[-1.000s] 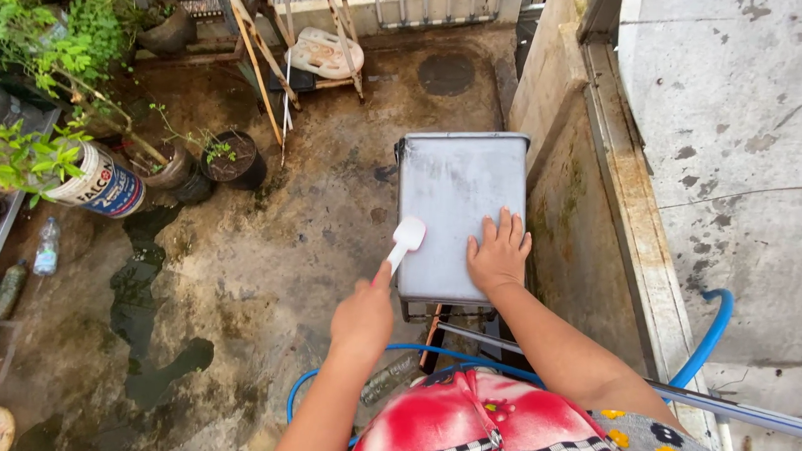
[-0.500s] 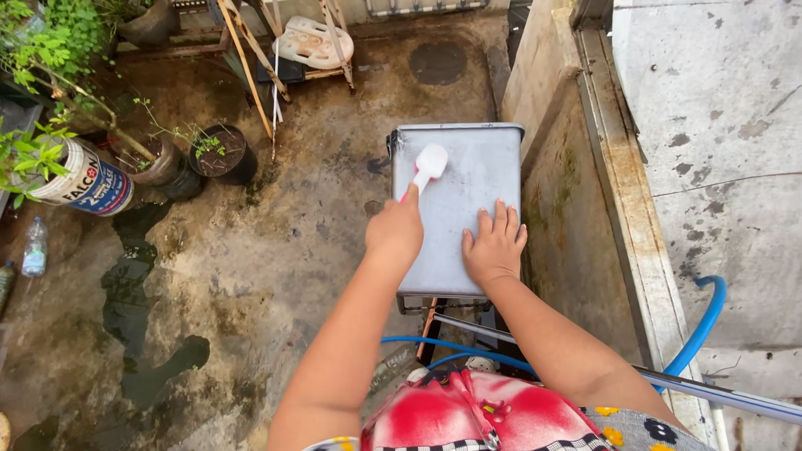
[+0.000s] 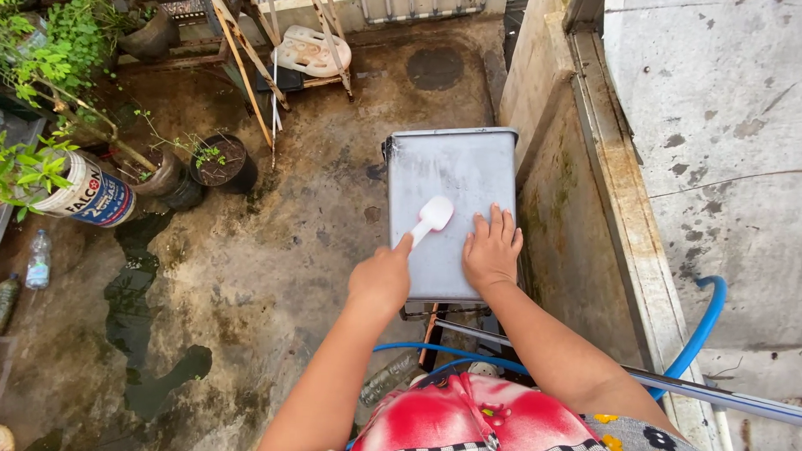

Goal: Scrubbing and rinsing a small trash bin outdoors.

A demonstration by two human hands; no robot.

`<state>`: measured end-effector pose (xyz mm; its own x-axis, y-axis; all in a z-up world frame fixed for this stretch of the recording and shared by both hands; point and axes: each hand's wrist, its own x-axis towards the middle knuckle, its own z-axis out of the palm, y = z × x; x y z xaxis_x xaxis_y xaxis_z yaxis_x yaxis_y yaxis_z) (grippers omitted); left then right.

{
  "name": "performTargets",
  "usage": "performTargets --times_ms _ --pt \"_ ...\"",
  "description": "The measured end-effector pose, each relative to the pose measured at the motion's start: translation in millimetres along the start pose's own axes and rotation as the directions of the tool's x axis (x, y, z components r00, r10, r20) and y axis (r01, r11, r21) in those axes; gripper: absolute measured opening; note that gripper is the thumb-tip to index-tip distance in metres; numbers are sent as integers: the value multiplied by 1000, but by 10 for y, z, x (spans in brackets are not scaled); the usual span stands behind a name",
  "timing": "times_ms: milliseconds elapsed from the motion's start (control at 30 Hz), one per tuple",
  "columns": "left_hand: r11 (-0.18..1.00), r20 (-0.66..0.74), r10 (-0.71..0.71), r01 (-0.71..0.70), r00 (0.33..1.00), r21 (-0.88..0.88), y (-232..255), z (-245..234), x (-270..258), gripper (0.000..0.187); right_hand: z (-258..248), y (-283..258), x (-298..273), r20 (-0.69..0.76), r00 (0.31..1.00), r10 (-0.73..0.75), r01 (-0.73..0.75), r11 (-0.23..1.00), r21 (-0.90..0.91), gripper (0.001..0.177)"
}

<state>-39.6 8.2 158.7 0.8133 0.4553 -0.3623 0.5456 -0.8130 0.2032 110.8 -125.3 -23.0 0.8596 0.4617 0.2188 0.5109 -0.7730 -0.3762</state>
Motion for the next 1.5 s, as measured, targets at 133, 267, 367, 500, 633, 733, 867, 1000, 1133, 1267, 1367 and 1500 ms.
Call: performTargets --times_ms 133,267,367,500,633,733,867,1000,1133,1267,1367,1500 --pt "998 -43 46 -47 998 -30 312 -61 787 50 -22 -21 14 -10 1000 -10 10 1000 18 49" --pt "996 -130 52 -61 990 -69 526 -38 1238 48 -24 -36 2 -10 1000 6 -6 1000 10 48" --pt "997 -116 35 -42 993 -60 576 -58 1117 51 -43 -48 25 -19 1000 19 -19 1000 21 49" --pt "996 -31 -31 28 999 -84 350 -11 554 56 -38 -4 16 -45 996 71 -68 995 78 62" --pt "997 24 -61 62 998 -48 2 122 -53 58 264 187 30 -143 986 84 -63 987 145 58" --pt "998 -1 -58 58 998 -28 -187 146 -475 58 187 234 -21 -141 988 59 -32 982 186 49" --pt "993 48 -114 115 992 -33 -256 112 -607 60 -475 18 -115 150 972 180 -184 983 11 48" --pt "997 -45 -51 49 998 -59 -131 103 -294 53 -285 173 -352 151 965 216 -228 972 64 53" --pt "998 -83 -37 33 996 -49 139 -42 553 47 -108 222 -325 -1 985 174 -171 973 156 58" --pt "996 -64 -25 19 998 -90 412 -141 1275 52 -76 264 -334 -77 969 236 -219 959 181 65" --pt "997 -77 -3 -3 997 -78 504 -110 1436 51 -64 299 -339 -90 962 256 -234 950 207 63" --pt "994 -112 40 -51 993 -98 363 -28 890 51 -40 346 -463 -114 953 280 -239 929 282 60"
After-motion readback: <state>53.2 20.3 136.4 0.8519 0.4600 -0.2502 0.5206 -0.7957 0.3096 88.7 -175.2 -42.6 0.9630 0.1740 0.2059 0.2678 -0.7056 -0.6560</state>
